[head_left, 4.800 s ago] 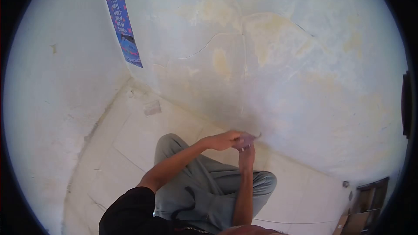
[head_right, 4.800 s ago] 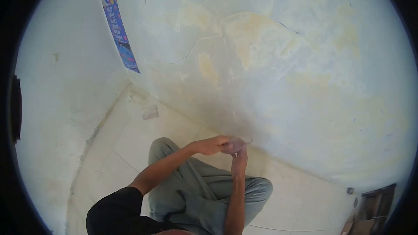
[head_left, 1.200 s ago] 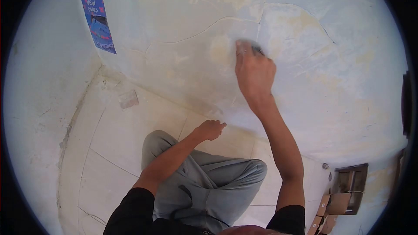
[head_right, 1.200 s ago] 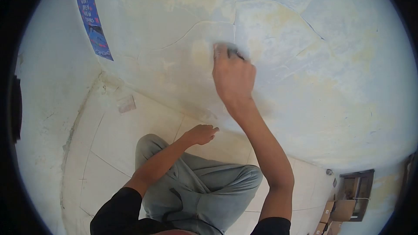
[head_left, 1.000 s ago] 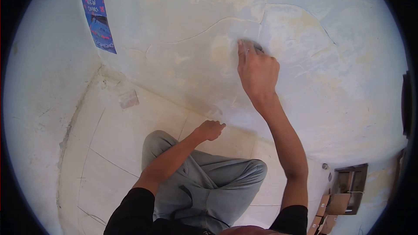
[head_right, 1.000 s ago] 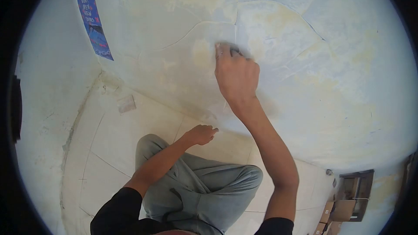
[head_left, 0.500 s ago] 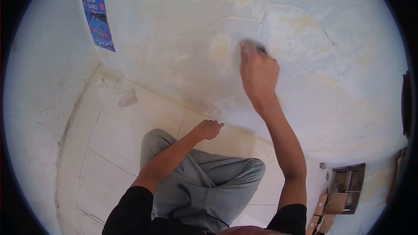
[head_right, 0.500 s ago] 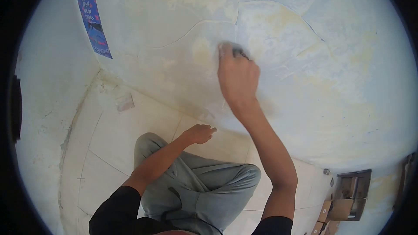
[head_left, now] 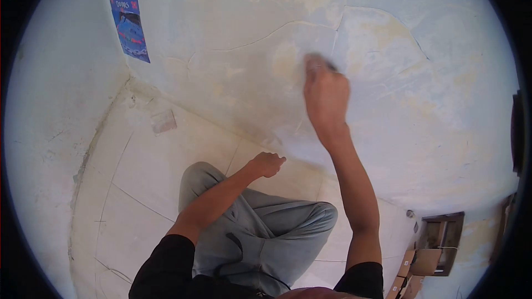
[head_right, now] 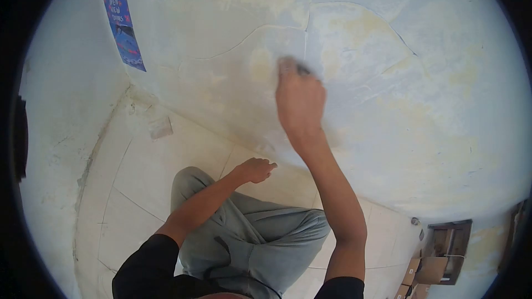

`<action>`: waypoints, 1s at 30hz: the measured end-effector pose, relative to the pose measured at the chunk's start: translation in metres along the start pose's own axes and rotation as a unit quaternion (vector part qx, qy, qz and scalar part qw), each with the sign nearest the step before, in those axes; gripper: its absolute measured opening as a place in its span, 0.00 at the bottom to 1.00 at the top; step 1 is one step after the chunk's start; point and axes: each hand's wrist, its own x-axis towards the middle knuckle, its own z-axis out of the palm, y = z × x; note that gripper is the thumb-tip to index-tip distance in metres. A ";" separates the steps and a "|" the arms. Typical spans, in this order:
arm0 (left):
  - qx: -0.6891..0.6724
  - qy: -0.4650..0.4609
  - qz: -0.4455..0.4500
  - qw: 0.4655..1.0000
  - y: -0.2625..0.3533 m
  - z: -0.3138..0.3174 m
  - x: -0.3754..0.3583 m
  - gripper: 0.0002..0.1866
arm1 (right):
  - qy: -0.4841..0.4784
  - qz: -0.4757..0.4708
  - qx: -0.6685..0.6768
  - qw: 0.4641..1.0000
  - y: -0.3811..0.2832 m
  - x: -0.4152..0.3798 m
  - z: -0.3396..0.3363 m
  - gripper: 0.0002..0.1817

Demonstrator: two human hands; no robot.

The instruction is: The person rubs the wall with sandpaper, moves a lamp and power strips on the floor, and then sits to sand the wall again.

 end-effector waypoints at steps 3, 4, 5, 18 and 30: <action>0.021 -0.076 -0.027 0.996 0.004 -0.008 -0.001 0.21 | -0.089 -0.013 0.009 0.996 -0.002 -0.003 0.006 0.07; 0.021 -0.076 -0.027 0.996 0.004 -0.010 -0.001 0.21 | -0.043 0.011 0.020 0.999 -0.002 0.000 -0.002 0.07; 0.017 -0.078 -0.027 0.996 0.005 -0.011 -0.002 0.21 | 0.001 0.033 0.031 0.999 -0.002 0.001 -0.005 0.08; 0.035 -0.094 -0.027 0.995 0.005 -0.009 0.000 0.22 | -0.056 0.034 0.016 0.998 -0.008 0.003 -0.002 0.13; 0.017 -0.017 -0.002 1.000 0.002 -0.001 -0.002 0.17 | 0.016 0.057 0.084 0.995 -0.005 0.002 0.001 0.12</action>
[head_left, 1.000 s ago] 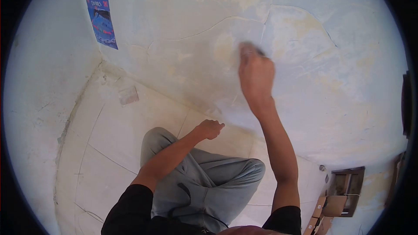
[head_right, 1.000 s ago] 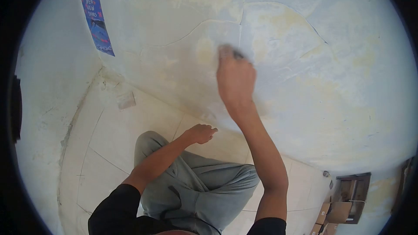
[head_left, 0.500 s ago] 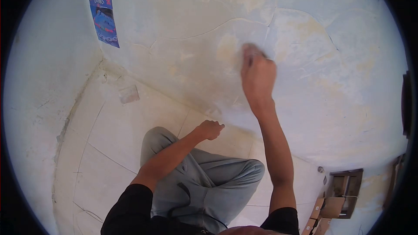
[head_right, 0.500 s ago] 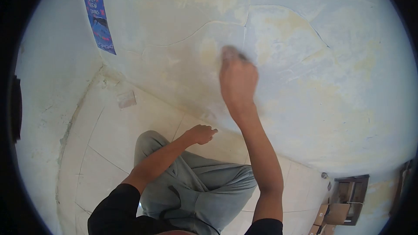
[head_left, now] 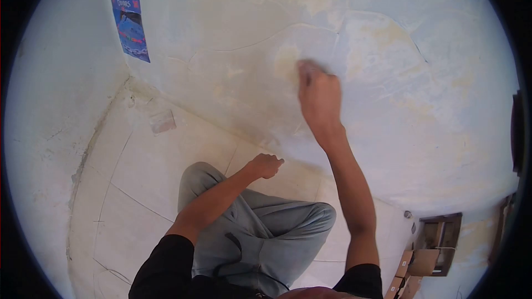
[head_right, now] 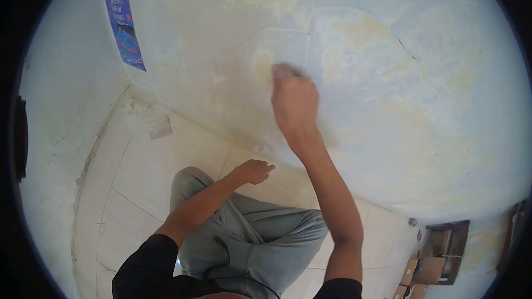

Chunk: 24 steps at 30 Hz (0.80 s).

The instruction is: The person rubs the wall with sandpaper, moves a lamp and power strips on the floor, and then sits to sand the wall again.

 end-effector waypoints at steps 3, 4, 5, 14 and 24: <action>0.011 -0.021 -0.008 1.000 -0.001 0.004 0.004 0.17 | -0.037 -0.053 -0.059 0.996 0.006 0.002 -0.004 0.14; 0.009 -0.019 -0.009 1.000 -0.001 0.004 0.003 0.17 | 0.012 -0.010 -0.006 1.000 0.004 0.005 -0.009 0.15; 0.006 -0.008 -0.009 1.000 0.000 0.003 0.001 0.17 | 0.059 0.031 0.047 0.997 0.003 0.008 -0.011 0.16; 0.002 -0.024 -0.011 1.000 -0.001 -0.003 0.000 0.17 | 0.006 -0.087 0.022 0.996 0.010 -0.007 0.016 0.14; 0.011 -0.006 0.002 1.000 -0.002 0.007 0.003 0.17 | -0.004 0.046 -0.008 0.999 -0.001 0.004 -0.010 0.13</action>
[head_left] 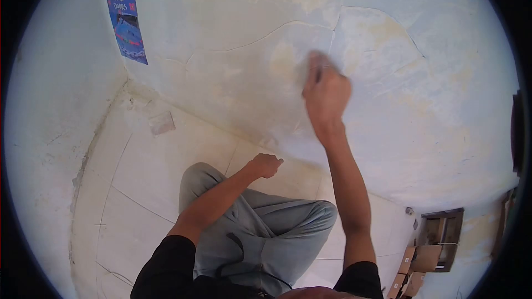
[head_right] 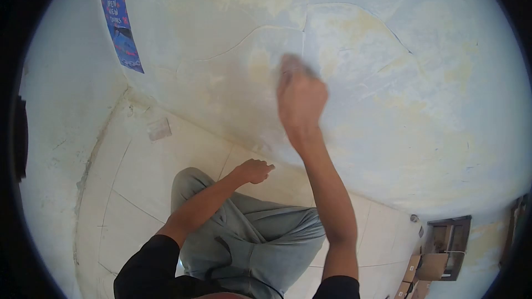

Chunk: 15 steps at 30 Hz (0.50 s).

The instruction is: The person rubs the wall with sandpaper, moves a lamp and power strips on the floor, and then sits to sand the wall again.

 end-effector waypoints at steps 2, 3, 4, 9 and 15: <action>-0.011 0.005 -0.003 1.000 0.000 0.000 -0.001 0.16 | 0.060 0.032 0.073 0.995 -0.002 0.000 0.002 0.14; -0.019 0.008 -0.003 1.000 0.000 0.000 -0.002 0.16 | 0.059 0.033 0.074 0.995 -0.003 -0.005 0.008 0.14; -0.018 0.005 -0.001 1.000 0.001 0.001 -0.003 0.16 | 0.008 -0.008 0.021 1.000 -0.004 -0.010 0.015 0.14; -0.016 0.009 -0.001 1.000 0.001 -0.001 -0.003 0.16 | 0.053 -0.014 0.030 0.998 -0.002 -0.007 0.012 0.14; -0.009 -0.075 -0.026 0.997 0.005 -0.013 -0.003 0.21 | 0.038 0.034 0.009 0.999 -0.001 0.000 0.000 0.12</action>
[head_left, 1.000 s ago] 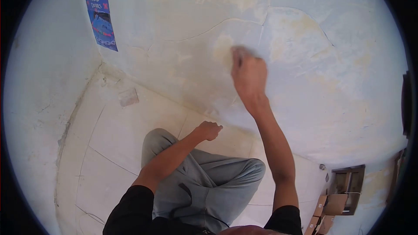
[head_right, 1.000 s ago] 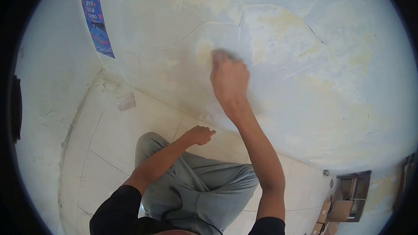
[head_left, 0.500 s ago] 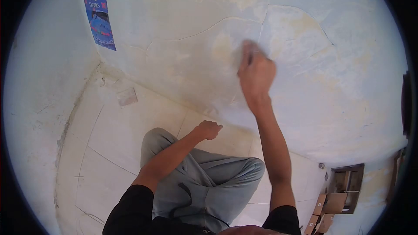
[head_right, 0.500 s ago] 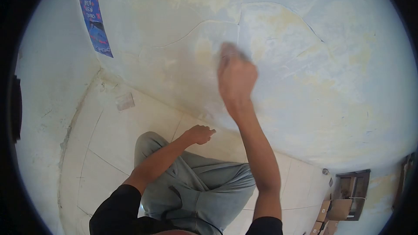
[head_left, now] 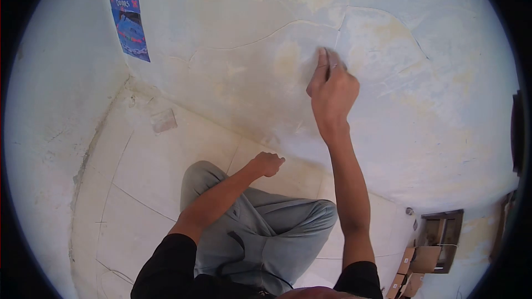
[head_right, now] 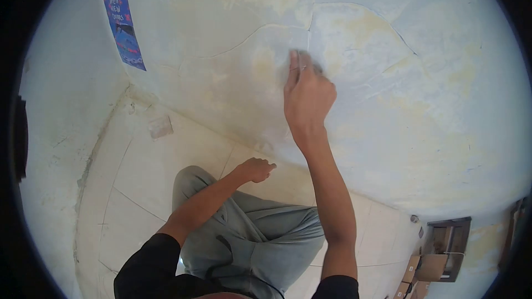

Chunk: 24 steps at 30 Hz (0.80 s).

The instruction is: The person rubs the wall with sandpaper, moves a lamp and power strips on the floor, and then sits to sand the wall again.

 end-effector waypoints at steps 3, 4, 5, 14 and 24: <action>-0.002 0.072 0.016 0.997 -0.002 0.008 0.001 0.16 | -0.010 -0.082 -0.016 0.997 -0.003 -0.007 0.012 0.12; -0.002 0.069 0.019 0.997 0.000 0.010 0.001 0.16 | -0.067 -0.114 -0.042 0.990 -0.003 -0.010 0.012 0.11; 0.004 0.059 0.018 0.998 -0.001 0.009 0.002 0.17 | -0.063 -0.106 -0.071 0.990 0.000 -0.007 0.007 0.11; 0.007 0.035 0.004 0.999 -0.002 0.004 -0.001 0.20 | 0.029 -0.019 -0.011 0.999 -0.004 -0.003 0.002 0.11; 0.021 0.064 0.013 0.998 -0.004 0.010 0.002 0.19 | -0.035 -0.046 -0.027 0.998 -0.011 -0.009 0.013 0.14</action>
